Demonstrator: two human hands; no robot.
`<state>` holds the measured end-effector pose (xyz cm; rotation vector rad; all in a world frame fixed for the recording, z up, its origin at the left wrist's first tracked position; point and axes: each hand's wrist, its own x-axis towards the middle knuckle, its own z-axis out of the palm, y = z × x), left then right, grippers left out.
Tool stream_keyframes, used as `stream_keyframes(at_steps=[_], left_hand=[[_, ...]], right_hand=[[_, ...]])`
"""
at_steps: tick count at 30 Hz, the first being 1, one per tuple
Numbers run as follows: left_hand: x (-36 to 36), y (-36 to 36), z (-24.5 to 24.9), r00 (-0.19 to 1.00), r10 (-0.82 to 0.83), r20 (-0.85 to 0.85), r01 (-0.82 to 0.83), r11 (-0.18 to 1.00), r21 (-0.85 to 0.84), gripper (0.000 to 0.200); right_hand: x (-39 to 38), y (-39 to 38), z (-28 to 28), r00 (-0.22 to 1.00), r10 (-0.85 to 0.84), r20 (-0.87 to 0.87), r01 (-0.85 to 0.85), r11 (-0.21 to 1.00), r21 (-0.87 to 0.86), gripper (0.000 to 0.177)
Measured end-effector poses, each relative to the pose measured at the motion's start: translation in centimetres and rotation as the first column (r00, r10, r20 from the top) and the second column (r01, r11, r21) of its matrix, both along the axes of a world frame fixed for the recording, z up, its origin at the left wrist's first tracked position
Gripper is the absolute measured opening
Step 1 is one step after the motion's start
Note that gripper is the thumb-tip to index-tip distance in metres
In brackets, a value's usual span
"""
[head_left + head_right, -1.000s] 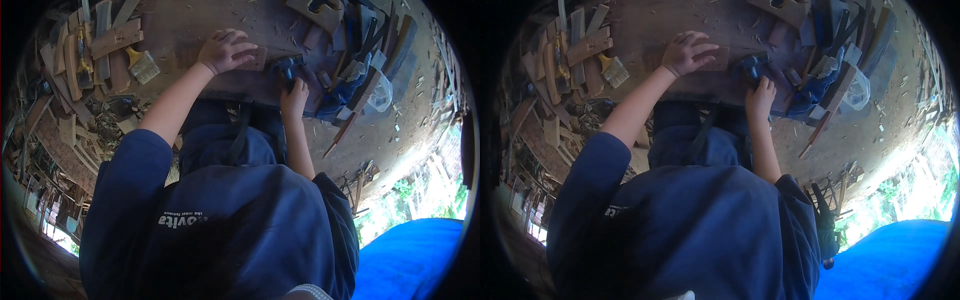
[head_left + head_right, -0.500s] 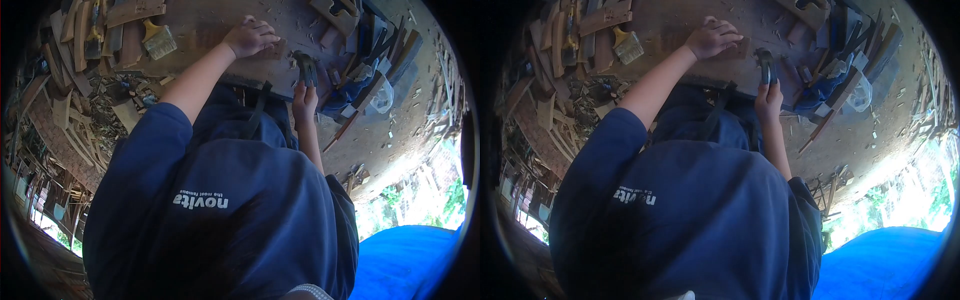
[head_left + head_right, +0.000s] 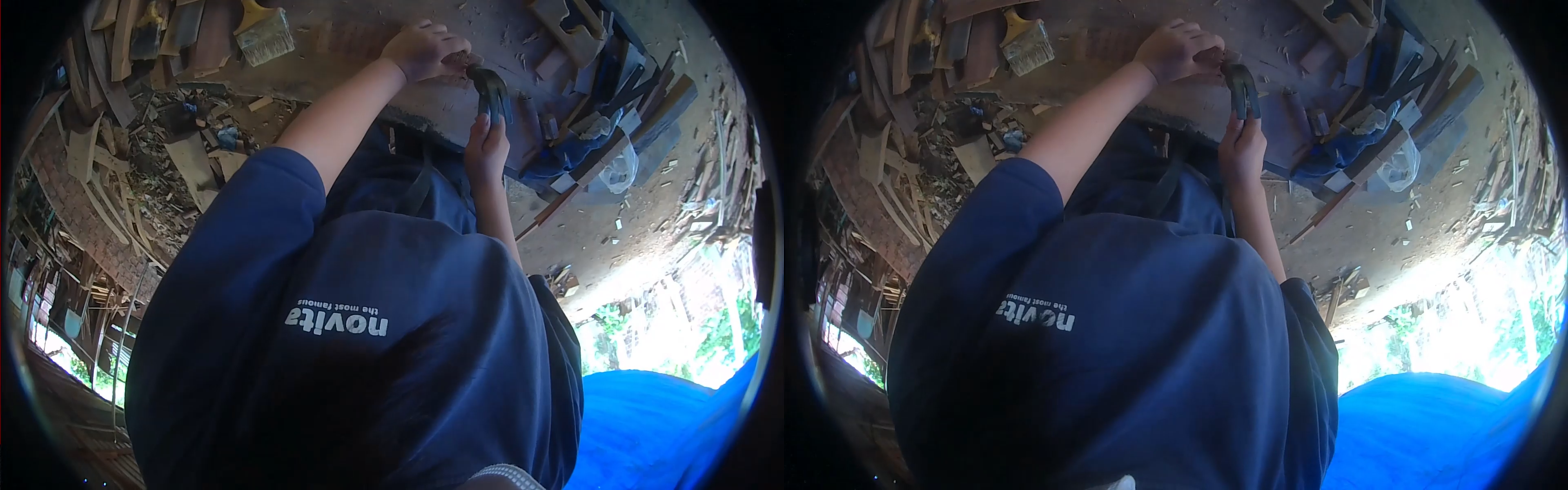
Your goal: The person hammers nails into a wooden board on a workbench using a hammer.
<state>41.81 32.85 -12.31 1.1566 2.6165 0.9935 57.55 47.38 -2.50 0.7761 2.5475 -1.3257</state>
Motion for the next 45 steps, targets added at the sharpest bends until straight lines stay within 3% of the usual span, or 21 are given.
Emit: stream_keyframes(at_steps=[3,10,13,15,18,19,21,22,24,26,28,32,34,35,37,38,40,41,43,44,45], left_hand=[[0.0,0.0,0.0,0.998,0.025,-0.057,-0.025,1.000,0.008,0.028],[0.6,0.1,-0.6,0.998,0.011,-0.065,-0.013,0.999,-0.040,0.035],[0.3,0.0,-0.3,0.999,0.005,-0.047,-0.007,0.999,-0.041,0.033],[0.2,-0.2,-0.1,1.000,-0.004,-0.023,0.003,0.999,-0.039,0.031],[0.5,0.0,-0.3,0.999,-0.002,-0.036,-0.001,0.996,-0.086,0.034],[0.4,0.2,-0.5,0.999,-0.018,-0.048,0.014,0.997,-0.082,0.034],[0.6,0.0,-0.6,0.998,-0.033,-0.050,0.029,0.996,-0.085,0.034],[0.6,-0.1,-0.5,0.997,-0.052,-0.052,0.049,0.997,-0.055,0.032],[0.2,-0.1,-0.2,0.996,-0.071,-0.060,0.070,0.997,-0.021,0.029],[0.2,-0.1,0.0,0.996,-0.089,0.004,0.089,0.989,-0.122,0.047],[-0.1,-0.1,-0.1,0.995,-0.098,-0.023,0.094,0.984,-0.148,0.045],[0.3,0.0,-0.4,0.994,-0.106,0.001,0.105,0.984,-0.142,0.045],[0.3,0.0,-0.8,0.993,-0.119,-0.005,0.117,0.982,-0.151,0.044],[0.3,0.0,-0.7,0.991,-0.132,-0.008,0.129,0.979,-0.159,0.044],[0.3,-0.1,-0.3,0.994,-0.105,-0.015,0.101,0.984,-0.143,0.040],[0.5,-0.1,-0.1,0.997,-0.080,-0.014,0.078,0.989,-0.123,0.037],[0.7,0.1,-1.1,0.997,-0.061,-0.057,0.054,0.992,-0.111,0.035],[0.7,0.2,-1.4,0.994,-0.037,-0.100,0.027,0.995,-0.099,0.033],[0.8,0.3,-1.1,0.993,-0.036,-0.115,0.023,0.994,-0.110,0.033],[0.6,0.2,-0.9,0.991,-0.031,-0.130,0.014,0.992,-0.127,0.032],[0.5,0.2,-0.7,0.991,-0.030,-0.133,0.013,0.992,-0.128,0.032]], right_hand=[[0.3,0.4,-0.5,0.991,0.056,-0.122,-0.046,0.995,0.088,0.020],[0.3,-0.2,-1.3,0.993,0.107,-0.059,-0.095,0.980,0.175,0.021],[-0.7,-0.6,0.1,0.983,0.075,-0.167,-0.054,0.991,0.123,0.027],[-1.6,-0.8,0.5,0.943,0.114,-0.312,-0.057,0.981,0.188,0.033],[-0.3,0.2,-1.3,0.989,0.121,-0.089,-0.097,0.967,0.237,0.038],[0.2,0.6,-1.7,0.988,0.128,-0.088,-0.105,0.967,0.234,0.038],[0.3,0.2,-0.5,0.998,-0.052,-0.044,0.056,0.995,0.081,0.043],[0.8,0.5,-1.4,0.998,-0.053,-0.039,0.056,0.995,0.078,0.043],[0.2,0.8,-2.1,0.980,0.191,-0.054,-0.165,0.936,0.311,0.044],[0.6,0.6,-1.4,0.989,0.130,-0.072,-0.104,0.952,0.286,0.041],[0.3,0.5,-1.1,0.988,0.076,-0.134,-0.052,0.984,0.172,0.040],[0.3,0.4,-1.5,0.957,0.115,-0.265,-0.066,0.980,0.188,0.038],[1.0,0.4,-2.2,0.993,0.117,-0.014,-0.114,0.981,0.157,0.038],[1.0,0.2,-1.9,0.993,0.117,-0.015,-0.113,0.981,0.157,0.038],[1.0,-0.3,-1.4,0.972,0.104,-0.210,-0.077,0.988,0.134,0.035],[0.5,-0.8,-1.1,0.972,0.103,-0.209,-0.076,0.988,0.134,0.035],[-0.7,-1.2,-0.4,0.910,0.164,-0.380,-0.079,0.970,0.231,0.032],[-0.2,-0.9,-0.8,0.910,0.164,-0.381,-0.076,0.969,0.236,0.032],[1.2,-0.4,-1.9,0.998,0.065,0.014,-0.066,0.987,0.148,0.029],[1.1,-0.2,-1.8,0.998,0.067,0.009,-0.068,0.987,0.148,0.029],[1.2,-0.2,-1.7,0.990,0.083,-0.112,-0.067,0.988,0.137,0.028]])
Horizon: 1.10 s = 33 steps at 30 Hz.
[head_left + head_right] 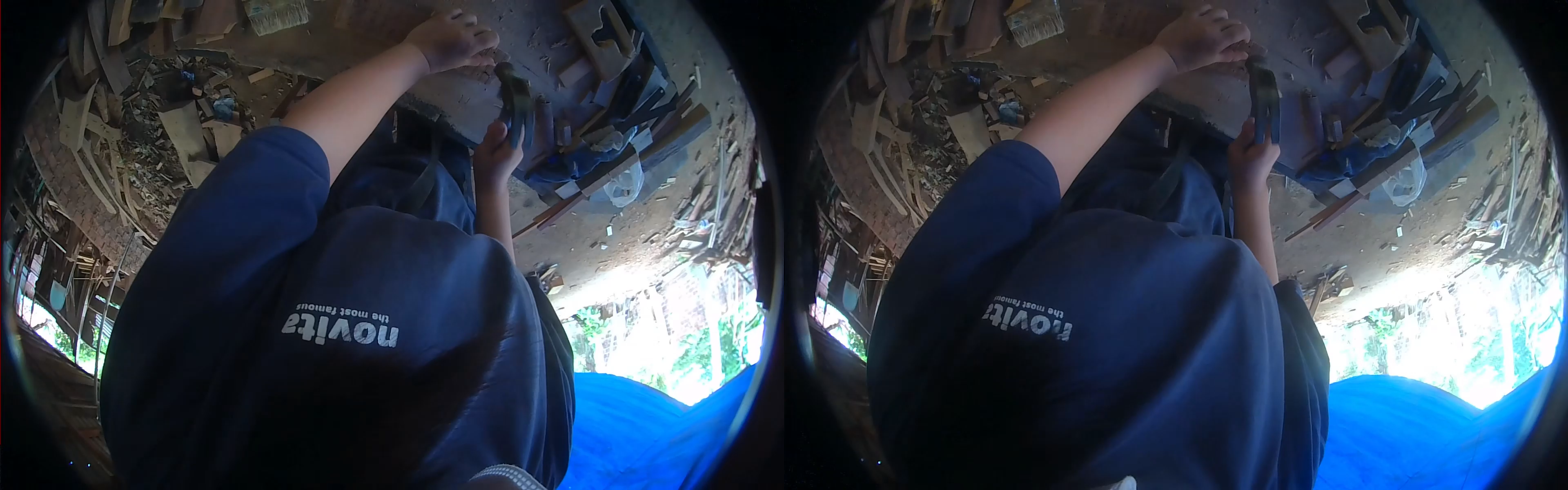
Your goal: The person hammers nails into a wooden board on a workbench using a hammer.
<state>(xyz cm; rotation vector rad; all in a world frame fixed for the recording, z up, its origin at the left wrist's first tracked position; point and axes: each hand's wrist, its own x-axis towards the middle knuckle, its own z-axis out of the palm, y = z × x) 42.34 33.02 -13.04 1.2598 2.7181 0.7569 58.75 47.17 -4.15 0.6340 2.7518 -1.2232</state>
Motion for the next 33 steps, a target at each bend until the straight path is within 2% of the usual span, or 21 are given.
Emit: stream_keyframes(at_steps=[1,2,4,5,7,8,10,11,13,14,17,20,22,23,25,26,28,29,31,32,33], left_hand=[[0.1,0.0,0.2,1.000,-0.002,0.017,0.003,1.000,-0.007,0.032],[0.2,0.0,0.1,0.999,-0.005,0.034,0.006,1.000,-0.014,0.032],[0.3,0.1,-1.2,1.000,-0.001,-0.006,0.001,1.000,-0.005,0.032],[0.1,0.2,-0.7,0.999,0.007,-0.048,-0.007,1.000,0.001,0.031],[0.1,-0.1,0.2,1.000,-0.016,0.002,0.016,1.000,-0.019,0.031],[-0.1,-0.3,0.8,0.998,-0.037,0.056,0.039,0.998,-0.042,0.030],[0.0,-0.2,0.9,0.998,-0.031,0.063,0.034,0.999,-0.042,0.031],[0.0,-0.1,0.7,0.998,-0.024,0.065,0.027,0.999,-0.044,0.031],[0.0,-0.2,0.2,0.999,-0.032,0.037,0.034,0.999,-0.037,0.032],[-0.1,-0.2,0.1,0.999,-0.039,0.005,0.039,0.999,-0.033,0.032],[0.0,0.1,0.3,0.997,0.021,-0.070,-0.019,0.999,0.036,0.027],[-0.1,0.0,0.6,1.000,0.008,-0.030,-0.007,0.999,0.031,0.027],[-0.1,-0.1,0.6,0.999,0.001,-0.042,0.001,0.999,0.053,0.027],[-0.2,0.0,0.6,0.999,-0.003,-0.053,0.007,0.997,0.071,0.028],[-0.3,0.2,0.7,0.999,0.011,-0.051,-0.007,0.997,0.075,0.028],[-0.1,0.1,0.7,0.999,0.022,-0.037,-0.019,0.997,0.079,0.028],[-0.1,0.1,0.8,0.998,0.016,-0.059,-0.013,0.998,0.059,0.028],[-0.1,0.1,0.8,0.996,0.012,-0.085,-0.008,0.999,0.041,0.028],[0.1,0.1,0.8,0.999,0.004,-0.049,-0.002,0.999,0.053,0.028],[-0.2,0.1,0.9,1.000,-0.002,-0.020,0.003,0.998,0.059,0.028],[-0.3,0.1,1.0,1.000,-0.003,-0.020,0.004,0.998,0.056,0.028]], right_hand=[[0.2,0.0,0.2,0.993,0.014,-0.116,-0.016,1.000,-0.018,0.027],[-0.1,-0.2,0.0,0.993,0.013,-0.116,-0.015,1.000,-0.017,0.027],[-0.7,-0.7,-0.3,0.965,0.111,-0.238,-0.063,0.978,0.201,0.041],[-0.5,-0.6,-0.2,0.964,0.111,-0.240,-0.061,0.977,0.205,0.041],[-0.3,-0.5,0.1,0.995,-0.004,0.098,-0.001,0.999,0.053,0.027],[-0.5,-0.6,0.1,0.996,-0.003,0.093,-0.002,0.999,0.052,0.027],[-0.5,-0.8,0.4,0.989,-0.037,-0.145,0.039,0.999,0.013,0.025],[-0.6,-0.9,0.4,0.989,-0.036,-0.144,0.038,0.999,0.014,0.025],[-1.0,-1.1,0.4,0.999,-0.041,0.023,0.040,0.999,0.034,0.023],[-1.0,-1.0,0.3,0.999,-0.041,0.019,0.040,0.998,0.037,0.023],[-0.9,-0.8,0.2,0.996,-0.002,-0.084,0.009,0.996,0.084,0.022],[-0.8,-0.8,0.2,0.979,0.034,-0.201,-0.019,0.997,0.076,0.020],[-1.2,-1.0,0.1,0.979,-0.037,0.201,0.010,0.991,0.136,0.019],[-1.2,-0.8,0.2,0.979,-0.039,0.199,0.011,0.990,0.140,0.019],[-1.2,-0.8,0.1,0.996,-0.023,-0.089,0.030,0.996,0.087,0.020],[-1.4,-1.0,0.1,0.996,-0.024,-0.085,0.031,0.996,0.086,0.020],[-1.9,-1.3,-0.1,0.932,0.058,-0.359,0.010,0.983,0.184,0.020],[-1.7,-1.4,-0.2,0.932,0.058,-0.359,0.011,0.983,0.186,0.020],[-0.9,-1.5,-0.2,0.999,-0.036,0.038,0.030,0.988,0.148,0.020],[-1.0,-1.3,-0.2,0.999,-0.035,0.031,0.030,0.989,0.147,0.020],[-0.8,-1.2,-0.1,0.997,-0.053,-0.056,0.057,0.996,0.064,0.021]])
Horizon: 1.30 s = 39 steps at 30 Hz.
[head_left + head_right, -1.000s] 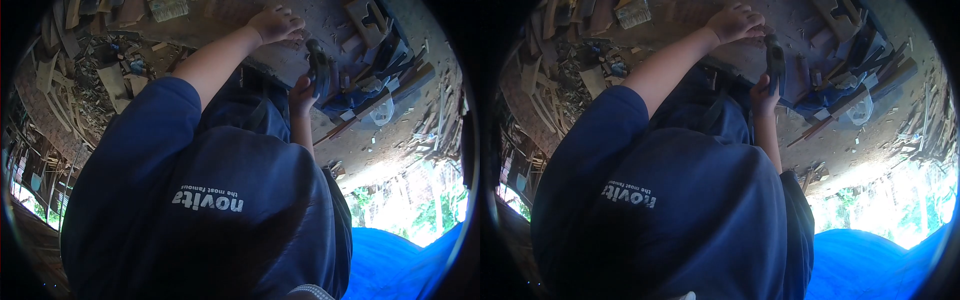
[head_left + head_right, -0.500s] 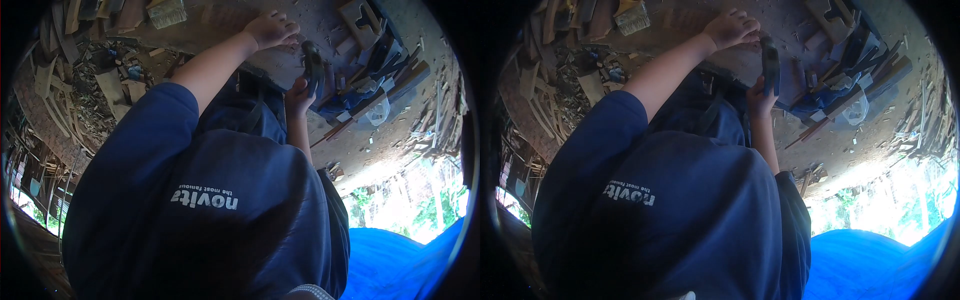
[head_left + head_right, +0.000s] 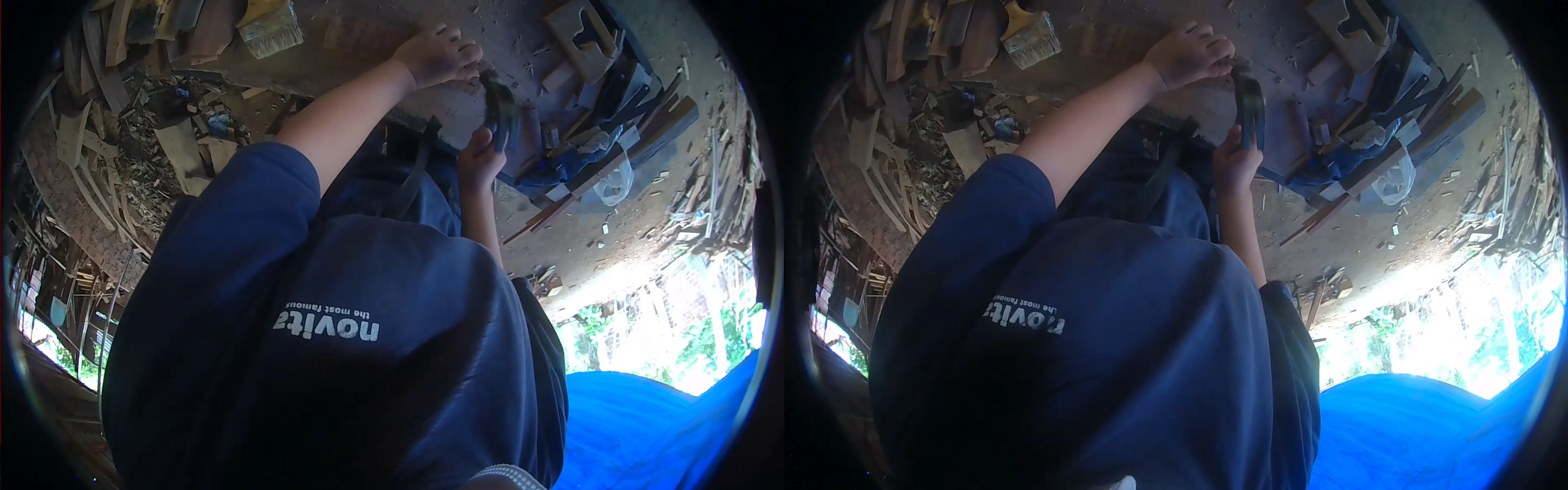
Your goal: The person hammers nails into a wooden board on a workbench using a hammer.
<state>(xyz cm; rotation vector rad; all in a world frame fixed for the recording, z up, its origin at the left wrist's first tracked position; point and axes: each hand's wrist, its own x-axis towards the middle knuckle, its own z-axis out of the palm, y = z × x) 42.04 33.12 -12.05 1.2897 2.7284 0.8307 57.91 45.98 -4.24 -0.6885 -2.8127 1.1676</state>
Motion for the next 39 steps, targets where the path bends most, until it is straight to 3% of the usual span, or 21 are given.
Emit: stream_keyframes(at_steps=[2,4,6,8,10,12,15,17,20,21,23,25,28,31,33,35,39], left_hand=[[0.2,0.0,0.0,0.999,0.003,0.041,-0.004,1.000,0.008,0.028],[0.2,-0.1,-0.3,1.000,-0.008,0.020,0.008,1.000,-0.003,0.029],[0.0,0.0,-0.5,1.000,-0.015,-0.012,0.014,1.000,-0.007,0.029],[-0.1,-0.2,-0.2,0.991,-0.052,0.126,0.048,0.998,0.037,0.031],[0.0,-0.3,0.3,0.981,-0.071,0.179,0.058,0.995,0.077,0.036],[-0.1,-0.3,0.7,0.968,-0.095,0.233,0.067,0.990,0.124,0.042],[-0.2,-0.2,1.1,0.984,-0.058,0.167,0.049,0.997,0.055,0.054],[-0.2,-0.3,1.3,0.971,-0.090,0.223,0.105,0.993,-0.057,0.065],[0.0,-0.1,1.2,0.986,-0.080,0.149,0.093,0.992,-0.084,0.076],[0.0,0.0,1.0,0.985,-0.084,0.149,0.098,0.991,-0.086,0.076],[0.3,0.4,0.7,0.996,-0.030,0.083,0.053,0.957,-0.286,0.087],[0.5,0.4,0.3,0.997,-0.035,0.076,0.054,0.963,-0.264,0.089],[0.4,0.5,-0.2,0.998,-0.017,0.057,0.029,0.975,-0.218,0.089],[0.4,0.5,0.2,0.998,-0.028,0.063,0.041,0.975,-0.218,0.087],[0.2,0.5,0.3,0.996,-0.059,0.065,0.073,0.967,-0.246,0.086],[0.1,0.5,0.0,0.993,-0.036,0.113,0.050,0.991,-0.127,0.084],[-0.9,0.0,1.1,0.987,-0.149,0.054,0.146,0.988,0.041,0.085]], right_hand=[[0.0,-0.2,0.0,0.996,-0.024,-0.085,0.017,0.996,-0.083,0.022],[-0.3,-0.5,0.0,0.994,0.032,0.102,-0.040,0.996,0.080,0.025],[0.8,-0.2,-0.5,0.990,-0.001,0.138,-0.007,0.999,0.051,0.027],[0.9,0.1,-0.5,0.985,-0.027,0.172,0.025,1.000,0.012,0.030],[1.0,0.5,0.5,0.993,0.033,-0.115,-0.036,0.999,-0.024,0.036],[1.8,0.8,1.5,0.994,0.049,-0.099,-0.053,0.998,-0.038,0.037],[2.7,1.3,1.1,0.994,0.062,-0.087,-0.068,0.996,-0.066,0.038],[2.8,1.5,0.7,0.994,0.058,-0.094,-0.066,0.994,-0.087,0.037],[2.8,1.4,0.3,0.991,0.082,-0.107,-0.090,0.993,-0.074,0.036],[3.0,1.4,0.1,0.997,0.071,-0.019,-0.073,0.993,-0.090,0.034],[3.3,1.2,0.1,0.996,0.050,0.075,-0.043,0.994,-0.100,0.034],[2.9,0.9,-0.1,0.979,-0.003,0.203,0.020,0.997,-0.079,0.029],[3.7,0.6,-1.4,0.998,0.011,0.057,-0.008,0.999,-0.043,0.038],[4.2,0.6,-1.4,0.988,-0.025,0.150,0.035,0.998,-0.060,0.038],[3.6,0.5,-1.0,0.992,-0.028,0.123,0.035,0.998,-0.058,0.038],[3.4,0.7,-0.6,0.995,-0.042,0.094,0.047,0.998,-0.052,0.038],[4.0,1.8,0.4,0.995,-0.068,0.079,0.074,0.994,-0.079,0.037]])
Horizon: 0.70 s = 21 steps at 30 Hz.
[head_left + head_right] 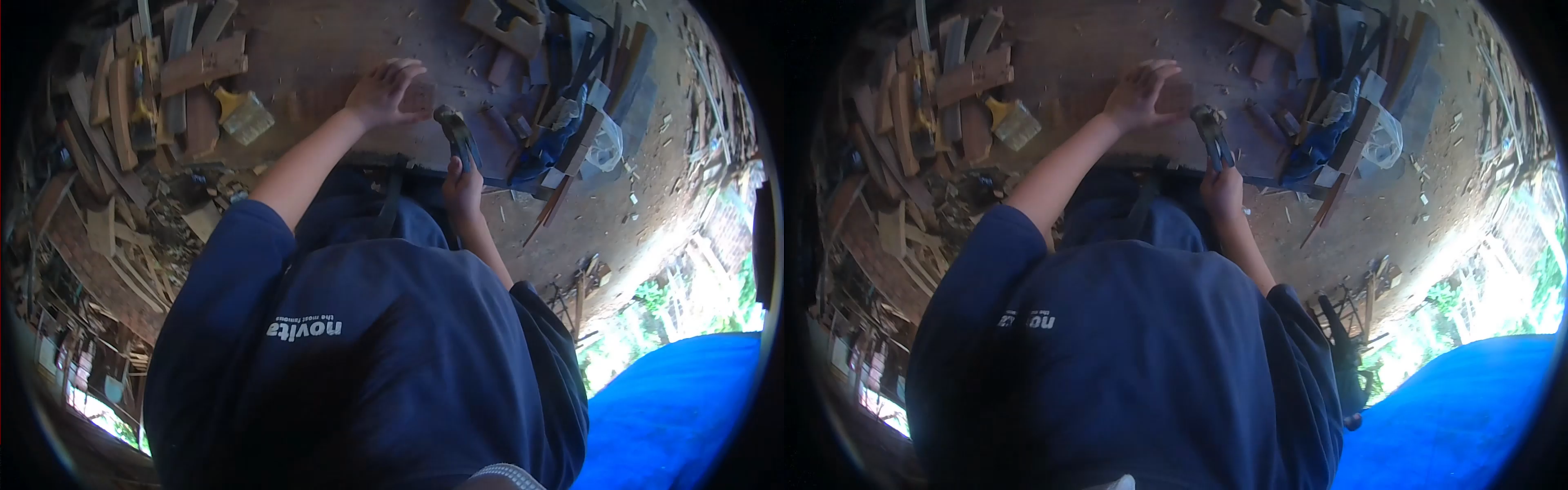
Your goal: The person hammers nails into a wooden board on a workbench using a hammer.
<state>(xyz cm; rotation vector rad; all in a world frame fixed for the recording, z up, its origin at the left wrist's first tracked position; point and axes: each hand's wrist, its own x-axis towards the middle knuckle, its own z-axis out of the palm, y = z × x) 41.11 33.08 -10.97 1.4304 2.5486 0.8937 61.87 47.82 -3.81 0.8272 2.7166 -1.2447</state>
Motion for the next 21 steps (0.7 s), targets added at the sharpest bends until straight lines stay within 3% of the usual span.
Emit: stream_keyframes(at_steps=[2,3,4,5,6,8,11,13,16,21], left_hand=[[-0.9,0.6,0.9,0.980,0.117,0.160,-0.144,0.975,0.167,0.062],[-2.0,1.7,1.0,0.986,0.085,0.144,-0.110,0.978,0.178,0.062],[-2.8,3.0,1.0,0.978,0.110,0.176,-0.140,0.976,0.169,0.047],[-3.6,4.4,0.9,0.968,0.141,0.210,-0.176,0.972,0.158,0.032],[-4.6,6.5,1.3,0.972,0.124,0.202,-0.158,0.974,0.165,0.032],[-7.0,12.0,2.3,0.983,0.115,0.141,-0.151,0.948,0.281,0.015],[-9.1,18.2,4.0,0.991,0.137,0.003,-0.134,0.969,0.209,0.013],[-10.0,20.9,4.4,0.974,0.187,0.128,-0.156,0.963,-0.220,0.030],[-10.1,22.3,5.2,0.962,0.237,0.137,-0.173,0.916,-0.363,0.021],[-10.2,22.2,4.7,0.975,0.196,0.105,-0.156,0.938,-0.309,0.015]], right_hand=[[0.1,0.7,1.0,0.999,-0.042,0.006,0.042,0.999,-0.010,0.036],[-0.1,1.0,2.1,0.994,-0.095,0.059,0.098,0.994,-0.038,0.027],[0.0,1.4,2.7,0.983,-0.142,0.117,0.150,0.986,-0.066,0.018],[0.1,1.8,2.6,0.981,-0.163,0.105,0.170,0.984,-0.060,0.018],[0.4,2.2,2.3,0.966,-0.186,0.182,0.197,0.980,-0.043,0.020],[0.8,2.6,1.7,0.942,-0.221,0.253,0.235,0.972,-0.026,0.023],[1.1,2.9,0.8,0.915,-0.242,0.323,0.254,0.967,0.005,0.029],[0.7,2.8,0.8,0.887,-0.253,0.387,0.262,0.964,0.030,0.030],[0.0,3.1,1.8,0.883,-0.251,0.398,0.261,0.965,0.028,0.029],[0.8,3.2,0.8,0.908,-0.239,0.344,0.253,0.967,0.003,0.031]])
